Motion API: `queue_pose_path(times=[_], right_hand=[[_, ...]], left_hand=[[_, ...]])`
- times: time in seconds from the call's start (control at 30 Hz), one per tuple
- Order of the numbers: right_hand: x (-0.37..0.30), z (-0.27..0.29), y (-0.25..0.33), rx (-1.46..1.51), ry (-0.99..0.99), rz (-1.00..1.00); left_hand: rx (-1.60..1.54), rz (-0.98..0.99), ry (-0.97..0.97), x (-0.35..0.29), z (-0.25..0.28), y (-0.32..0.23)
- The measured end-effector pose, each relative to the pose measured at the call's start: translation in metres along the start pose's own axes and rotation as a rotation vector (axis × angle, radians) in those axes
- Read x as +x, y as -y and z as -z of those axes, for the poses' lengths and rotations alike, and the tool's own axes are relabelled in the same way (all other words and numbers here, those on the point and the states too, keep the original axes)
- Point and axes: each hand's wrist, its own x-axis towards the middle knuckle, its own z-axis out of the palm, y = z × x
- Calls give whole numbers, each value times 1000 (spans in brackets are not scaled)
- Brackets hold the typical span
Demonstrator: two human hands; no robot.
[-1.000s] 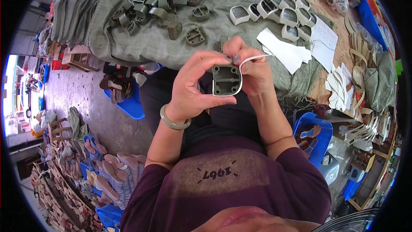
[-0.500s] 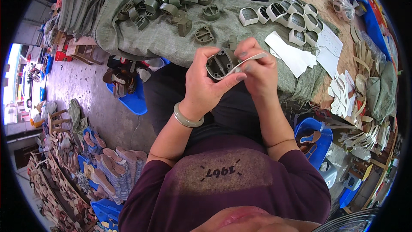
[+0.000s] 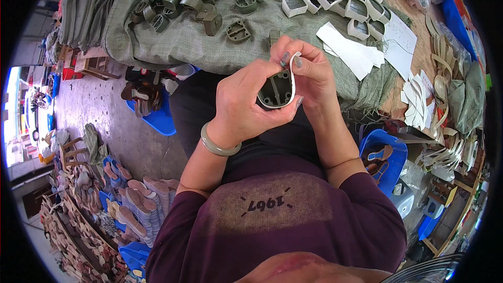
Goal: Assemble shoe components by attaching white lining strips to green heel or toe caps.
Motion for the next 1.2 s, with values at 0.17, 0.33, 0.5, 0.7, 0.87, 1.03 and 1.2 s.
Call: queue_pose_path(times=[0.17,0.33,0.5,0.7,0.87,1.03,1.2], right_hand=[[-4,-6,2,3,-14,-67],[-7,-14,18,-507,0,123],[-2,-9,27,-1278,318,702],[-9,-14,13,-741,-61,105],[-10,-12,11,-683,-100,56],[-9,-13,10,-694,-121,-1],[-7,-8,15,-700,-85,-87]], left_hand=[[-9,-62,33,0,5,5],[-158,-20,11,-2,5,18],[-932,509,24,-10,-1,12],[-464,241,-31,-17,-10,27],[-388,178,-64,-19,-14,29],[-316,120,-72,-22,-15,36],[-408,100,-2,-22,-19,40]])
